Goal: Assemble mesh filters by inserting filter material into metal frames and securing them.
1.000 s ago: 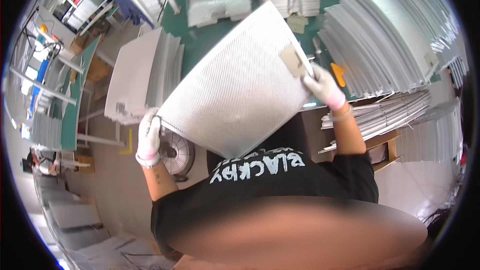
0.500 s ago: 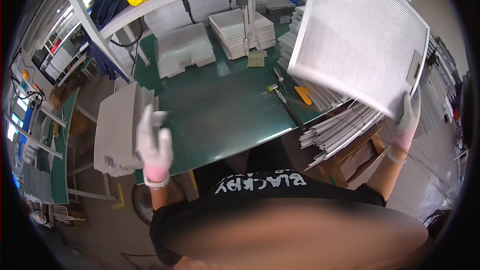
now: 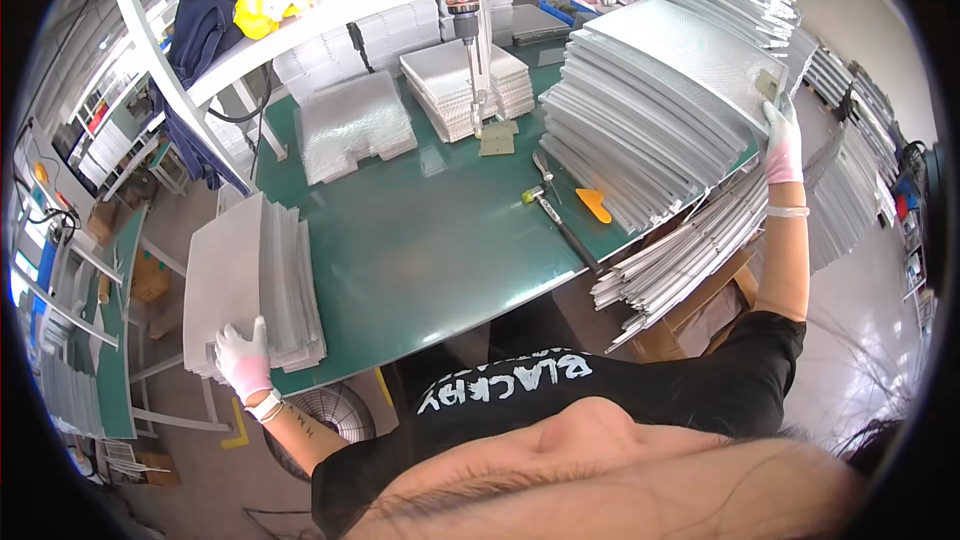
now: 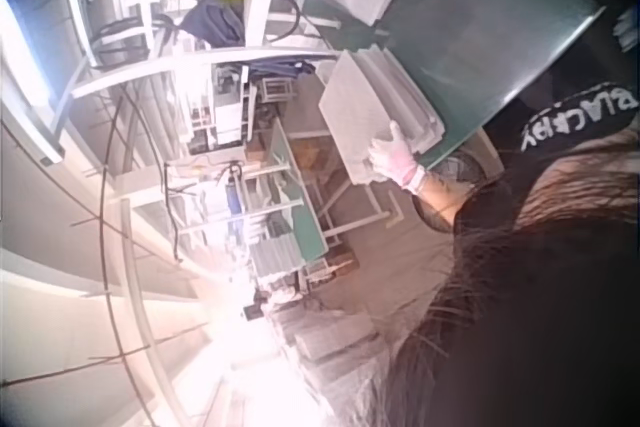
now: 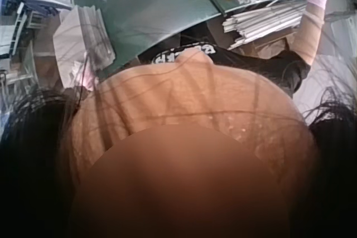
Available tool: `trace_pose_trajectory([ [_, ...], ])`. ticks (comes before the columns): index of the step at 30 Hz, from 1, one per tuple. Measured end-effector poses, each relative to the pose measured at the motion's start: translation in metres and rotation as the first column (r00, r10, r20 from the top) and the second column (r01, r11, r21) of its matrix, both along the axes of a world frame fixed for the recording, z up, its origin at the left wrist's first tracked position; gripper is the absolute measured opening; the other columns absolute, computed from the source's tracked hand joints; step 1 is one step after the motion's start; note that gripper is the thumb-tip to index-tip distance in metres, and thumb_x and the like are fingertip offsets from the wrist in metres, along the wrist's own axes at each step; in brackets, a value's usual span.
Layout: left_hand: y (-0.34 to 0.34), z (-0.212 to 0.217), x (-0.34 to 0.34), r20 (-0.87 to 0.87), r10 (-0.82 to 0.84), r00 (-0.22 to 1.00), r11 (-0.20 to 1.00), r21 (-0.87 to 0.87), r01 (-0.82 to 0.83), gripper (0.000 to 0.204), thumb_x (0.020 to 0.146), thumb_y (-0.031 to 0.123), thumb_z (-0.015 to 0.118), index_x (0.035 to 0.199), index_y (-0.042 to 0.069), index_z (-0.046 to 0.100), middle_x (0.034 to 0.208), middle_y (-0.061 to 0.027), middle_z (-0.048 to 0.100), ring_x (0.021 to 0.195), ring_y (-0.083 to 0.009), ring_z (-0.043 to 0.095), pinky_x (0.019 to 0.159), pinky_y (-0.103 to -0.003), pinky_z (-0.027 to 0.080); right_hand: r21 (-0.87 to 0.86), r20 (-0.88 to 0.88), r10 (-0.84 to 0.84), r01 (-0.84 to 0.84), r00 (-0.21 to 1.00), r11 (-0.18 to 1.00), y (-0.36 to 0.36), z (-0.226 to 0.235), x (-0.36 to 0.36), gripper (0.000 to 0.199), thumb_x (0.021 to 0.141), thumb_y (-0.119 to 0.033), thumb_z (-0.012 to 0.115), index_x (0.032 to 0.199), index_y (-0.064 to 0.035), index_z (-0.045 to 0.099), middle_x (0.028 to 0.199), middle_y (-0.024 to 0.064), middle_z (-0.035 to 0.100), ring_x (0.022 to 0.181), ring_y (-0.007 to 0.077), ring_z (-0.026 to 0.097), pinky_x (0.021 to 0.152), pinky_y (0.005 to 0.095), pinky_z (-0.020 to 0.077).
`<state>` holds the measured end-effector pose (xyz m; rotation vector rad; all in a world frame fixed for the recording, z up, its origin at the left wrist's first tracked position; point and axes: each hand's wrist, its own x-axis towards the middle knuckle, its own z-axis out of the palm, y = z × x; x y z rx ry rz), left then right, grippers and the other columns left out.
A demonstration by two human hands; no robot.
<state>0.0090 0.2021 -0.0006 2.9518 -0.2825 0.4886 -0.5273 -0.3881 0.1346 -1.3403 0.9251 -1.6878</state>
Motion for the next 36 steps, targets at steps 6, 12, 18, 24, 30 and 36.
trace_pose_trajectory([
  [6,0.001,0.007,-0.004,-0.085,0.057,0.995,0.998,-0.028,-0.06,0.079,0.078,0.054,0.068,0.128,-0.004,0.051,0.123,-0.0289,0.055,0.118,-0.0411,0.053,0.099,-0.047,0.043,-0.029,-0.071,0.09,-0.093,0.993,0.995,0.005,0.019,0.017,0.056,0.091,-0.009,0.058,0.143,0.0016,0.039,0.128,0.0123,0.056,0.11,0.0201,0.056,0.091,0.0322,0.0487],
  [12,-0.004,0.026,-0.014,-0.156,0.107,0.982,0.994,0.029,-0.104,0.086,0.078,0.054,0.068,0.138,-0.004,0.045,0.12,-0.0292,0.06,0.113,-0.0413,0.058,0.097,-0.047,0.046,-0.087,-0.136,0.002,-0.014,0.991,0.996,-0.011,-0.002,0.015,0.047,0.095,-0.017,0.058,0.137,-0.0001,0.047,0.122,0.0102,0.059,0.107,0.017,0.057,0.089,0.0306,0.0473],
  [18,0.009,0.036,-0.002,-0.153,0.018,0.988,0.996,-0.081,-0.031,0.088,0.079,0.055,0.067,0.138,-0.006,0.043,0.128,-0.0302,0.056,0.118,-0.0412,0.056,0.099,-0.044,0.045,0.223,-0.544,0.003,0.141,0.839,0.965,0.015,0.035,0.025,0.048,0.092,-0.029,0.063,0.126,0.0035,0.055,0.102,0.0111,0.067,0.091,0.0194,0.061,0.084,0.0322,0.0485],
  [24,0.089,0.074,0.037,-0.181,-0.193,0.964,0.633,-0.774,-0.019,0.068,0.094,0.034,0.063,0.144,-0.004,0.037,0.132,-0.0111,0.053,0.111,-0.0196,0.05,0.1,-0.031,0.039,-0.2,-0.912,-0.244,0.163,0.33,0.966,0.005,0.019,-0.004,0.06,0.087,-0.038,0.061,0.131,0.0014,0.052,0.103,0.0282,0.066,0.098,0.0431,0.064,0.087,0.0439,0.0482],
  [30,0.037,0.122,-0.09,0.193,-0.458,0.868,0.289,-0.891,0.35,0.069,0.088,0.036,0.066,0.146,0.007,0.041,0.147,-0.0125,0.043,0.135,-0.0299,0.041,0.111,-0.043,0.032,-0.202,-0.814,-0.215,0.085,0.54,0.976,0.154,0.007,0.078,0.042,0.092,-0.01,0.058,0.133,-0.0015,0.055,0.108,0.0207,0.068,0.096,0.0279,0.068,0.083,0.0368,0.0503],
  [36,-0.105,0.021,-0.141,0.12,-0.593,0.796,0.771,-0.2,0.604,0.077,0.069,0.045,0.08,0.126,0.001,0.052,0.113,-0.0209,0.056,0.109,-0.038,0.054,0.096,-0.047,0.044,-0.422,-0.589,0.219,-0.527,0.778,0.737,0.206,-0.142,0.223,0.041,0.081,-0.001,0.062,0.122,-0.0004,0.059,0.103,0.0159,0.063,0.095,0.0302,0.061,0.089,0.0386,0.0486],
])
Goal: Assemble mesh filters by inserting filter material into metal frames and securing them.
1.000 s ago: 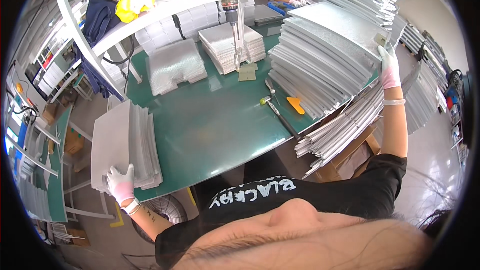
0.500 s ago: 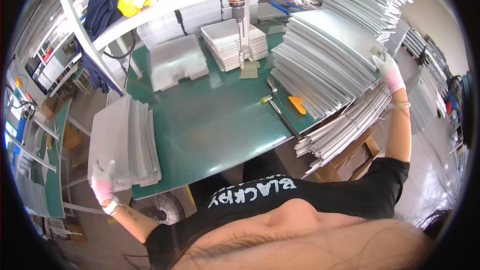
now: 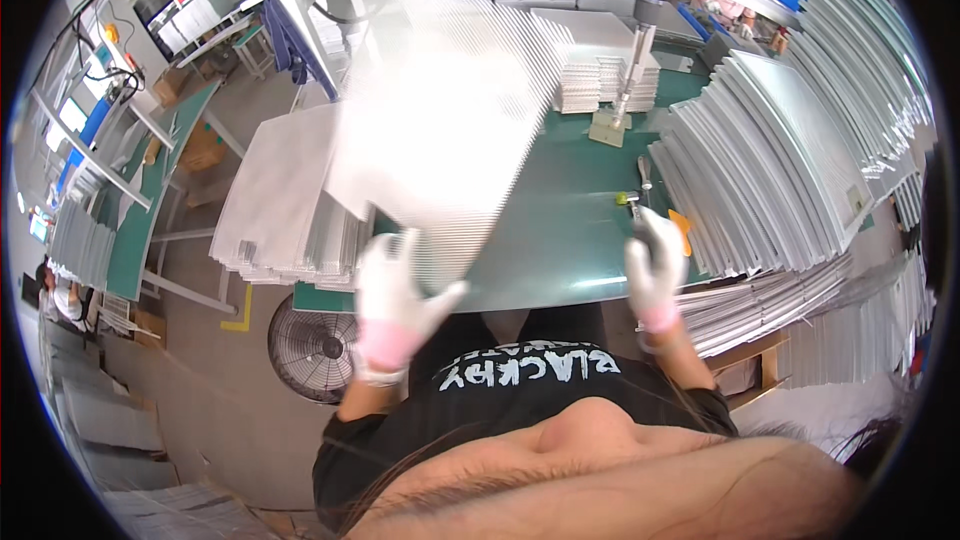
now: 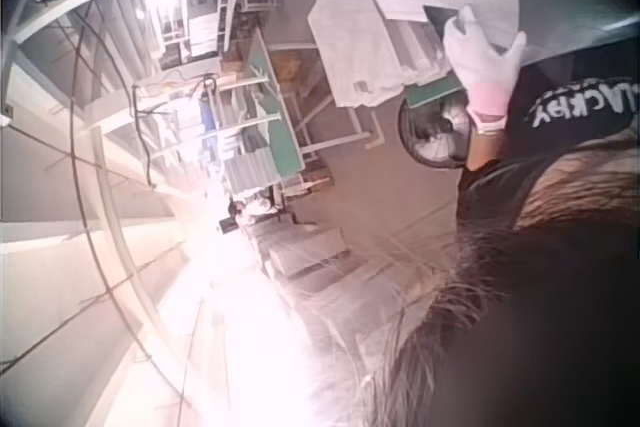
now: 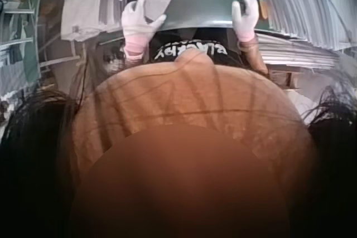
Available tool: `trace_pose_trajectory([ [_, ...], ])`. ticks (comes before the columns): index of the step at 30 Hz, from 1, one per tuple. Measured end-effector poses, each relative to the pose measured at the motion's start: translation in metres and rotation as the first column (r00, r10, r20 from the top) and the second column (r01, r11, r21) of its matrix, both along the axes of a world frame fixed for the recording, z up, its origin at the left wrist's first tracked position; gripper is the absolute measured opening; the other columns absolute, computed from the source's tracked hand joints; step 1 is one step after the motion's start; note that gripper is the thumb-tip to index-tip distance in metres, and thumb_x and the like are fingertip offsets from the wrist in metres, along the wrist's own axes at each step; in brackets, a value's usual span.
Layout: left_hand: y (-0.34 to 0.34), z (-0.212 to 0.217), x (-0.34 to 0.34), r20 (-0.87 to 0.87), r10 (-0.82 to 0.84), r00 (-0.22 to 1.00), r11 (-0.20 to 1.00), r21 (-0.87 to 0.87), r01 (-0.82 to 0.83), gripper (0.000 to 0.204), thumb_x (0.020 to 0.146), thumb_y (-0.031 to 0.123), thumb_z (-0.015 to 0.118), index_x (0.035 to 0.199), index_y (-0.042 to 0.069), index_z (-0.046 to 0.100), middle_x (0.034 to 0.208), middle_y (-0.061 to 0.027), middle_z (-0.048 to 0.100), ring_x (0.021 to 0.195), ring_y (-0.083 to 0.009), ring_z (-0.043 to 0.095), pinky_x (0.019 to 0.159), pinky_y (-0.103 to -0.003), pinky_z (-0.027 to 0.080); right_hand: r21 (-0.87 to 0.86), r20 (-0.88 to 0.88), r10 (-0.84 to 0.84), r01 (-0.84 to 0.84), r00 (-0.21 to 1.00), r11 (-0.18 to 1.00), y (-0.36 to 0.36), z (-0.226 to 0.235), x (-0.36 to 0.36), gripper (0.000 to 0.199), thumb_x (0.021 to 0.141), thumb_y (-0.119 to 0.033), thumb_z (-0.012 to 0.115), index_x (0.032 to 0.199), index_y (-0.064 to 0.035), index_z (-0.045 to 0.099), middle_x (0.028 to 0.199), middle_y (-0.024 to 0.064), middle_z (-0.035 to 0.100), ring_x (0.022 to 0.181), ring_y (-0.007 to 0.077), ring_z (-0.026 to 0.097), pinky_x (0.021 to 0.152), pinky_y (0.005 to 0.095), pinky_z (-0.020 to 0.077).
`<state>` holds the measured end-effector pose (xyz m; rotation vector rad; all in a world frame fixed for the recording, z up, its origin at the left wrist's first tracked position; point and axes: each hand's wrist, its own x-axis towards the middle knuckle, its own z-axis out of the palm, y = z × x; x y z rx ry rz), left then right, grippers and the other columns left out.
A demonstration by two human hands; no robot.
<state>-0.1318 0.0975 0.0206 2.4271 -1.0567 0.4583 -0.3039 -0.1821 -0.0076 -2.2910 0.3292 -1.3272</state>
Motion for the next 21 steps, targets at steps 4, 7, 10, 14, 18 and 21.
trace_pose_trajectory([
  [4,-0.06,-0.078,-0.007,-0.4,-0.052,0.915,0.907,0.365,0.212,0.076,0.082,0.063,0.059,0.124,0.0,0.053,0.107,-0.0223,0.059,0.102,-0.0389,0.06,0.088,-0.046,0.049,0.064,-0.269,0.058,-0.042,0.961,0.997,-0.005,-0.088,0.101,0.046,0.083,-0.017,0.065,0.127,-0.006,0.057,0.129,0.0214,0.053,0.123,0.0376,0.047,0.106,0.045,0.036],
  [7,-0.084,-0.083,0.02,-0.633,-0.2,0.748,0.782,0.357,0.511,0.071,0.091,0.063,0.047,0.123,0.001,0.059,0.113,-0.0248,0.062,0.108,-0.0379,0.06,0.093,-0.045,0.048,0.04,-0.62,0.088,-0.08,0.78,0.996,-0.023,-0.131,0.133,0.052,0.085,-0.032,0.059,0.133,-0.0125,0.055,0.143,0.0205,0.044,0.135,0.0413,0.036,0.113,0.0521,0.0252],
  [10,-0.123,-0.066,0.113,-0.429,-0.23,0.873,0.937,0.146,0.318,0.066,0.092,0.062,0.047,0.102,0.0,0.066,0.107,-0.0229,0.066,0.105,-0.0378,0.062,0.091,-0.046,0.048,-0.119,-0.747,-0.008,-0.121,0.665,0.986,-0.038,-0.137,0.141,0.054,0.085,-0.03,0.056,0.136,-0.0137,0.052,0.145,0.018,0.042,0.138,0.0394,0.033,0.115,0.0553,0.0202],
  [14,-0.172,-0.081,0.323,0.205,0.199,0.958,0.958,-0.249,-0.146,0.072,0.083,0.047,0.066,0.13,-0.005,0.05,0.124,-0.0255,0.058,0.119,-0.0372,0.054,0.104,-0.044,0.042,-0.156,-0.733,0.012,-0.185,0.68,0.97,-0.024,-0.127,0.149,0.054,0.084,-0.03,0.056,0.136,-0.0131,0.052,0.145,0.018,0.042,0.138,0.0391,0.033,0.115,0.0549,0.0205],
  [18,-0.214,-0.068,0.394,-0.315,0.421,0.851,0.905,0.093,-0.414,0.096,0.081,0.053,0.068,0.146,-0.005,0.026,0.139,-0.0236,0.049,0.127,-0.0362,0.049,0.105,-0.047,0.04,-0.144,-0.729,-0.002,-0.151,0.685,0.978,-0.024,-0.133,0.147,0.054,0.084,-0.03,0.057,0.135,-0.0126,0.053,0.144,0.0182,0.043,0.138,0.0393,0.034,0.115,0.0546,0.0208],
  [21,-0.242,-0.047,0.385,-0.282,0.409,0.868,0.896,0.303,-0.323,0.094,0.084,0.051,0.067,0.149,-0.002,0.024,0.127,-0.0209,0.06,0.117,-0.0346,0.059,0.1,-0.048,0.045,-0.121,-0.74,-0.012,-0.116,0.673,0.986,-0.03,-0.128,0.144,0.054,0.083,-0.03,0.057,0.134,-0.0126,0.054,0.144,0.0182,0.044,0.137,0.0394,0.034,0.115,0.0544,0.021],
])
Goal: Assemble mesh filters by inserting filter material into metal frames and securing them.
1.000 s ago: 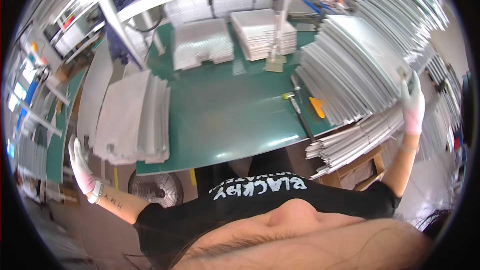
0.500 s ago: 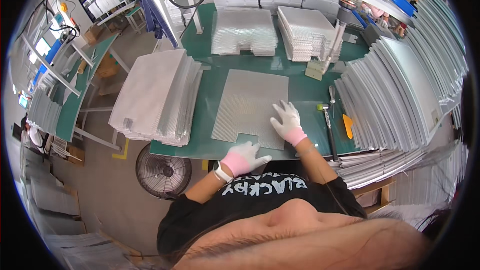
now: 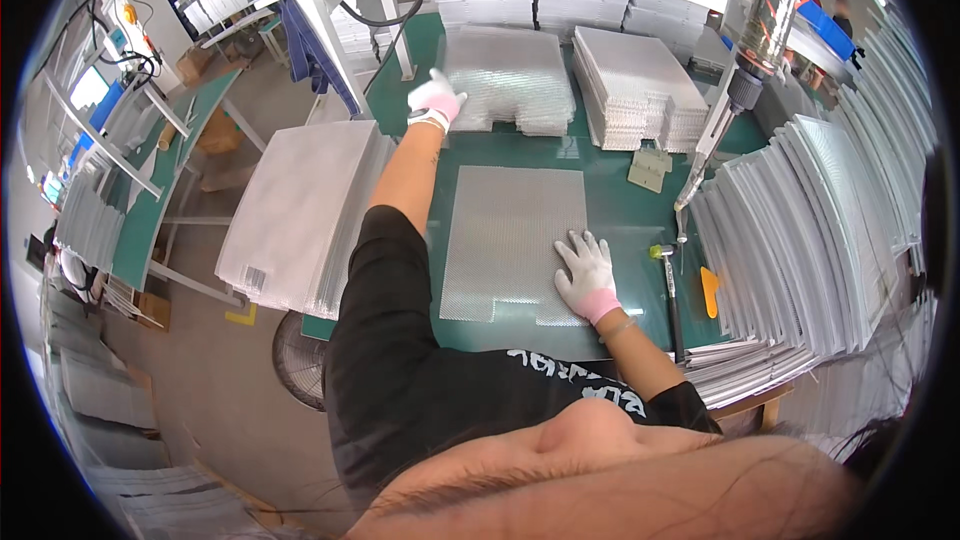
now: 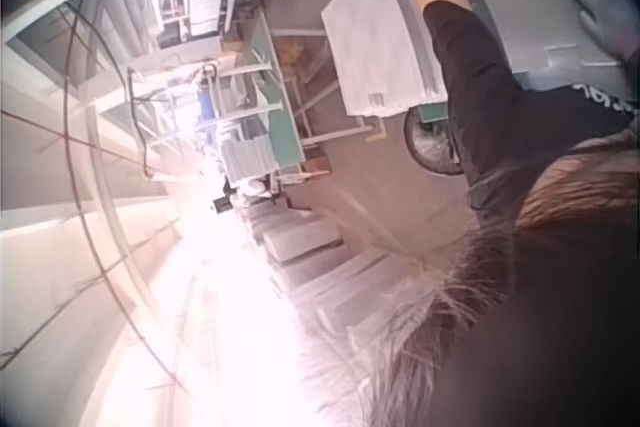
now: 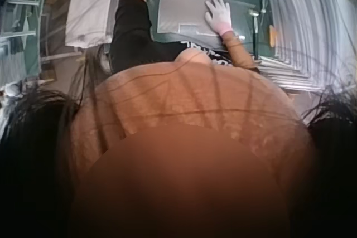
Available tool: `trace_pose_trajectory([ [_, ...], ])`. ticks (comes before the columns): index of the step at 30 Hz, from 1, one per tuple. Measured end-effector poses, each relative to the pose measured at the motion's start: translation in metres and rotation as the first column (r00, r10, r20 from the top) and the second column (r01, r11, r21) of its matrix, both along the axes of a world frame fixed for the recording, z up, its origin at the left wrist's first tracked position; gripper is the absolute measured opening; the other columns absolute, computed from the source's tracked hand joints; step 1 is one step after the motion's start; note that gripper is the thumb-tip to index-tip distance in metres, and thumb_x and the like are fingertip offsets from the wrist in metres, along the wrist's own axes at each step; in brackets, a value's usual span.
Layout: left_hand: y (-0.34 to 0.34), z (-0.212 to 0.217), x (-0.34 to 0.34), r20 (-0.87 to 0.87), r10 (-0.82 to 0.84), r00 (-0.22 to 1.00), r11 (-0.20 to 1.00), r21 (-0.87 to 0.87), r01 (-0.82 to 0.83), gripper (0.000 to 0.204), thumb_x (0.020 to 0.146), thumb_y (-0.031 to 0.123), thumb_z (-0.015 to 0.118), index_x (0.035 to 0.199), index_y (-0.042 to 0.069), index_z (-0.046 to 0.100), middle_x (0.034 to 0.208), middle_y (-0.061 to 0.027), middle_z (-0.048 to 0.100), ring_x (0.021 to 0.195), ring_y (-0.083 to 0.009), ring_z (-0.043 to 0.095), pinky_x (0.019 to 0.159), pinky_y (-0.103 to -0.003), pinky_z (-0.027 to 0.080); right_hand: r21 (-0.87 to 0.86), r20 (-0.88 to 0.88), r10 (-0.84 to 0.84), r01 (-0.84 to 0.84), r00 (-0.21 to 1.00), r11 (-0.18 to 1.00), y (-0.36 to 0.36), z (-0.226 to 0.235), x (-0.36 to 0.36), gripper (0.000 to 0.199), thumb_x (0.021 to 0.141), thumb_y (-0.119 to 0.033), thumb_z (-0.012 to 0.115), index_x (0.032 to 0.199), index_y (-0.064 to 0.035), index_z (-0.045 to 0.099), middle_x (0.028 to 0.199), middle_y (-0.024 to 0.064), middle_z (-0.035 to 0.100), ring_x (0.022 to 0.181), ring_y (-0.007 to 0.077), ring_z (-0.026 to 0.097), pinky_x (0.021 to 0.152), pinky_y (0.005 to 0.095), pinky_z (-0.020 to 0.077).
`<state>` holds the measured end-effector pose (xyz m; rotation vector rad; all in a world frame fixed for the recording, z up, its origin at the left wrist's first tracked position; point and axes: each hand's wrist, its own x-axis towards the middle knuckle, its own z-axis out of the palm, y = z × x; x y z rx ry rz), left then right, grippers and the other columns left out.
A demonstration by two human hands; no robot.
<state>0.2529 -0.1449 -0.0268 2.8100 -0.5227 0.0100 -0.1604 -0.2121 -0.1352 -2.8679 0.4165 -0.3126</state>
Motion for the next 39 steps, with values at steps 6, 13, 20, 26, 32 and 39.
trace_pose_trajectory([
  [6,0.028,0.045,0.002,0.404,-0.138,0.904,0.516,-0.75,0.414,0.075,0.085,0.025,0.074,0.144,0.0,0.035,0.096,-0.0144,0.069,0.089,-0.0225,0.068,0.078,-0.036,0.054,0.007,0.045,0.024,-0.024,0.999,1.0,0.001,-0.002,0.003,0.052,0.082,-0.029,0.057,0.131,-0.0118,0.056,0.142,0.0187,0.045,0.136,0.0398,0.036,0.115,0.0547,0.0224],
  [13,0.106,0.023,-0.068,0.098,-0.411,0.906,0.022,-0.993,0.118,0.051,0.092,0.004,0.061,0.139,-0.004,0.042,0.117,-0.0135,0.061,0.094,-0.0177,0.064,0.081,-0.032,0.056,-0.048,0.001,0.141,-0.141,0.99,0.989,-0.028,-0.006,0.007,0.053,0.08,-0.026,0.057,0.131,-0.0123,0.056,0.144,0.0177,0.044,0.137,0.0456,0.03,0.115,0.0591,0.0186],
  [20,0.196,-0.073,-0.297,-0.165,-0.209,0.964,0.377,-0.923,-0.076,0.069,0.088,0.002,0.065,0.148,0.0,0.031,0.11,-0.0132,0.068,0.085,-0.0134,0.066,0.076,-0.024,0.054,0.846,0.309,-0.438,-0.454,0.844,-0.279,-0.01,0.049,-0.04,0.08,0.092,-0.027,0.06,0.155,-0.0105,0.014,0.135,0.0239,0.049,0.126,0.0279,0.051,0.105,0.0399,0.0408],
  [26,0.197,-0.1,-0.313,0.241,-0.239,0.941,0.807,-0.491,0.33,0.066,0.08,0.017,0.076,0.138,0.003,0.047,0.101,-0.0136,0.065,0.087,-0.0253,0.064,0.078,-0.035,0.053,0.592,0.198,-0.136,-0.008,0.971,0.806,-0.006,0.016,-0.046,0.086,0.078,-0.014,0.071,0.151,-0.0062,0.027,0.122,0.0197,0.06,0.087,0.0199,0.065,0.083,0.0304,0.0516],
  [32,0.185,-0.103,-0.303,0.148,-0.203,0.968,0.856,-0.454,0.249,0.064,0.077,0.019,0.079,0.131,0.0,0.052,0.102,-0.0164,0.063,0.094,-0.0303,0.063,0.084,-0.037,0.05,0.687,0.08,-0.19,0.084,0.978,0.722,-0.027,0.027,-0.033,0.075,0.076,-0.017,0.072,0.143,-0.006,0.043,0.123,0.0136,0.063,0.068,0.0156,0.055,0.071,0.0277,0.0501],
  [39,0.182,-0.113,-0.297,0.123,-0.236,0.964,0.904,-0.335,0.264,0.063,0.076,0.023,0.079,0.129,0.0,0.053,0.095,-0.017,0.061,0.087,-0.0331,0.061,0.078,-0.04,0.05,0.616,0.067,-0.096,0.034,0.993,0.787,-0.035,0.006,-0.022,0.071,0.077,-0.018,0.072,0.142,-0.0069,0.045,0.125,0.0159,0.062,0.071,0.0206,0.059,0.076,0.0313,0.0512],
])
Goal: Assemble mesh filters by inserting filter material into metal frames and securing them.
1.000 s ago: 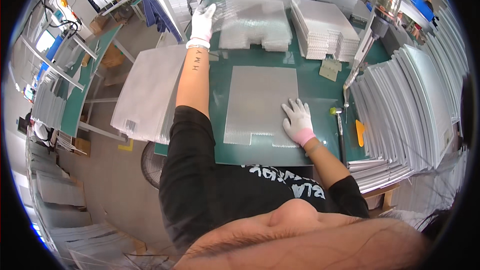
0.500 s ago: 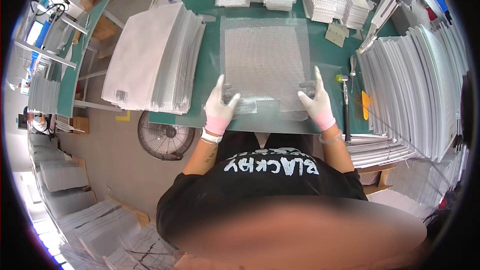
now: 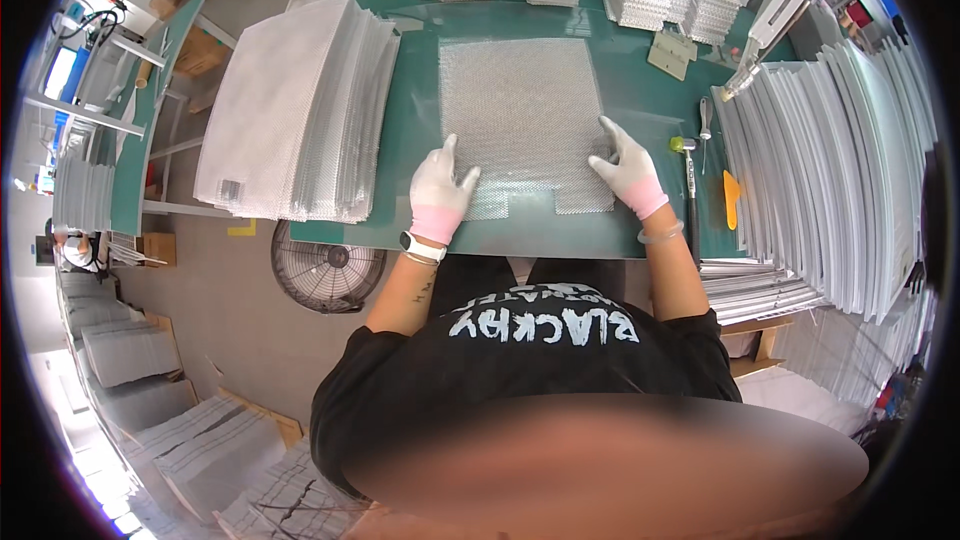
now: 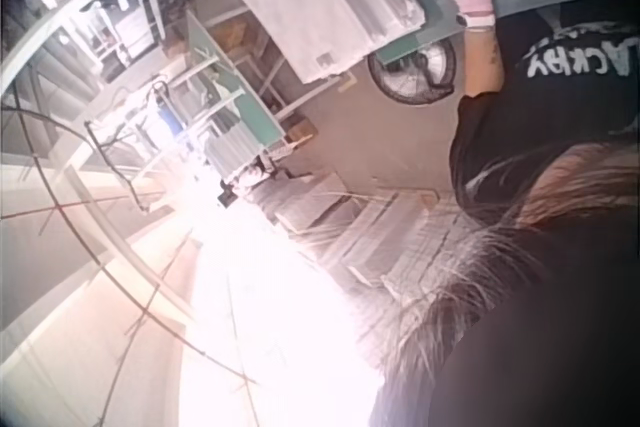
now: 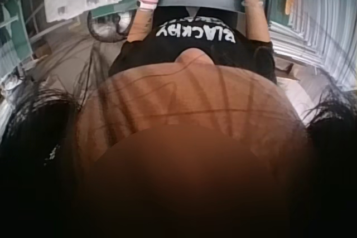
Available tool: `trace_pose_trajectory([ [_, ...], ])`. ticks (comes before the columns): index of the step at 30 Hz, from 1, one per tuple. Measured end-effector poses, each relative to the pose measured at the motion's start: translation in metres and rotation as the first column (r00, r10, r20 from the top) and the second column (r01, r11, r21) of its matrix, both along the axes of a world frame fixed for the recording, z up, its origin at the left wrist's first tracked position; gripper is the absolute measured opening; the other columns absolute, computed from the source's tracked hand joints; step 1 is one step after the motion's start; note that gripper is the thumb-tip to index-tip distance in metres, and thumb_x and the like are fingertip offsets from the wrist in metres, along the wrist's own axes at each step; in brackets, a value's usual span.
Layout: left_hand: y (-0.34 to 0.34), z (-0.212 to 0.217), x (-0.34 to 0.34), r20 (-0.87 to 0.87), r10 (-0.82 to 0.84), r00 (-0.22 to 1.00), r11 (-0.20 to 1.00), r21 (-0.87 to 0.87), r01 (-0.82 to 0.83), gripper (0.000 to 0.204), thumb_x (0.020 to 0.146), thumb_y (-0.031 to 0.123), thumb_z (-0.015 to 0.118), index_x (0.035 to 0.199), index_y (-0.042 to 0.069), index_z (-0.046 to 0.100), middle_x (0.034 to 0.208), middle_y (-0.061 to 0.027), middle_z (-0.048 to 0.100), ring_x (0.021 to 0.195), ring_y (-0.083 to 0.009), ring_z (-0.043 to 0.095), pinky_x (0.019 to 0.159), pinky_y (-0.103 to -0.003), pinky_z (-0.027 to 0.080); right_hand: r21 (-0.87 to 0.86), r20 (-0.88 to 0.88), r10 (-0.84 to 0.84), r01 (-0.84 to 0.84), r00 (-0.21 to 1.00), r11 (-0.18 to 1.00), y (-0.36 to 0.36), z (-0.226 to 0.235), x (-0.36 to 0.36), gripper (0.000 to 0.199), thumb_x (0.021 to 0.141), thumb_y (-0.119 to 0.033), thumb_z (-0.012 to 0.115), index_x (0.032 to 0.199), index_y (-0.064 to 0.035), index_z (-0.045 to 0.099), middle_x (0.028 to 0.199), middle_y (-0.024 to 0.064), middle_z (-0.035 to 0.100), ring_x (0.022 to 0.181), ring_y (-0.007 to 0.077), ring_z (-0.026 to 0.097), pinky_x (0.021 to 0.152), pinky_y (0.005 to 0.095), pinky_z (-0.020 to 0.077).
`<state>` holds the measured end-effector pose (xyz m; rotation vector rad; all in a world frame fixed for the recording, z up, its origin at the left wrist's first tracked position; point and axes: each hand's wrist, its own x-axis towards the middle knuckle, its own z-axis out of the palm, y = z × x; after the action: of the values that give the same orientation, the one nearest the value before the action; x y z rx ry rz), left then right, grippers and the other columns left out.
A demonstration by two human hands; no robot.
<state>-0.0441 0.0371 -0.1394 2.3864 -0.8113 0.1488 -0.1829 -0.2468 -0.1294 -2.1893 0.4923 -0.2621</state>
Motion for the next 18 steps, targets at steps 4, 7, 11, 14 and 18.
trace_pose_trajectory([
  [4,0.001,-0.008,0.003,0.042,-0.022,0.999,1.0,-0.014,0.023,0.062,0.076,0.022,0.079,0.128,0.001,0.054,0.094,-0.0171,0.061,0.087,-0.0344,0.06,0.077,-0.041,0.05,-0.118,-0.032,0.021,-0.025,0.999,0.993,0.005,0.003,-0.002,0.064,0.079,-0.019,0.071,0.138,-0.0073,0.049,0.124,0.0168,0.06,0.088,0.0288,0.062,0.084,0.0345,0.0505],
  [7,0.001,-0.011,0.004,0.099,-0.044,0.994,0.997,-0.051,0.049,0.062,0.075,0.023,0.078,0.127,0.0,0.054,0.089,-0.0157,0.059,0.082,-0.0338,0.059,0.073,-0.042,0.049,-0.216,0.037,0.058,-0.049,0.998,0.975,0.005,0.0,-0.002,0.059,0.081,-0.017,0.07,0.136,-0.0072,0.05,0.121,0.0169,0.06,0.101,0.0325,0.061,0.09,0.0369,0.0489],
  [11,0.0,-0.009,0.003,0.099,-0.042,0.994,0.998,-0.045,0.046,0.062,0.074,0.023,0.079,0.126,-0.001,0.055,0.09,-0.0165,0.06,0.084,-0.0347,0.059,0.075,-0.043,0.049,-0.234,0.051,0.057,-0.044,0.997,0.971,0.004,-0.007,-0.003,0.059,0.08,-0.016,0.07,0.135,-0.0082,0.052,0.119,0.0155,0.06,0.087,0.028,0.06,0.081,0.034,0.0505],
  [14,0.0,-0.011,0.004,0.087,-0.04,0.995,0.998,-0.04,0.044,0.061,0.074,0.024,0.079,0.125,-0.001,0.055,0.092,-0.0167,0.06,0.086,-0.0351,0.059,0.077,-0.043,0.049,-0.262,0.041,0.063,-0.05,0.997,0.964,0.003,-0.008,-0.001,0.057,0.08,-0.016,0.069,0.134,-0.0084,0.052,0.116,0.0158,0.06,0.094,0.0315,0.06,0.084,0.0363,0.0499],
  [18,-0.001,-0.01,0.003,0.103,-0.034,0.994,0.998,-0.054,0.039,0.061,0.074,0.024,0.079,0.124,-0.001,0.055,0.092,-0.0171,0.06,0.087,-0.0353,0.059,0.078,-0.043,0.048,-0.274,0.002,0.059,-0.056,0.998,0.96,0.003,-0.003,0.0,0.056,0.082,-0.018,0.068,0.134,-0.0087,0.051,0.117,0.0168,0.058,0.105,0.0353,0.059,0.091,0.0391,0.0484],
])
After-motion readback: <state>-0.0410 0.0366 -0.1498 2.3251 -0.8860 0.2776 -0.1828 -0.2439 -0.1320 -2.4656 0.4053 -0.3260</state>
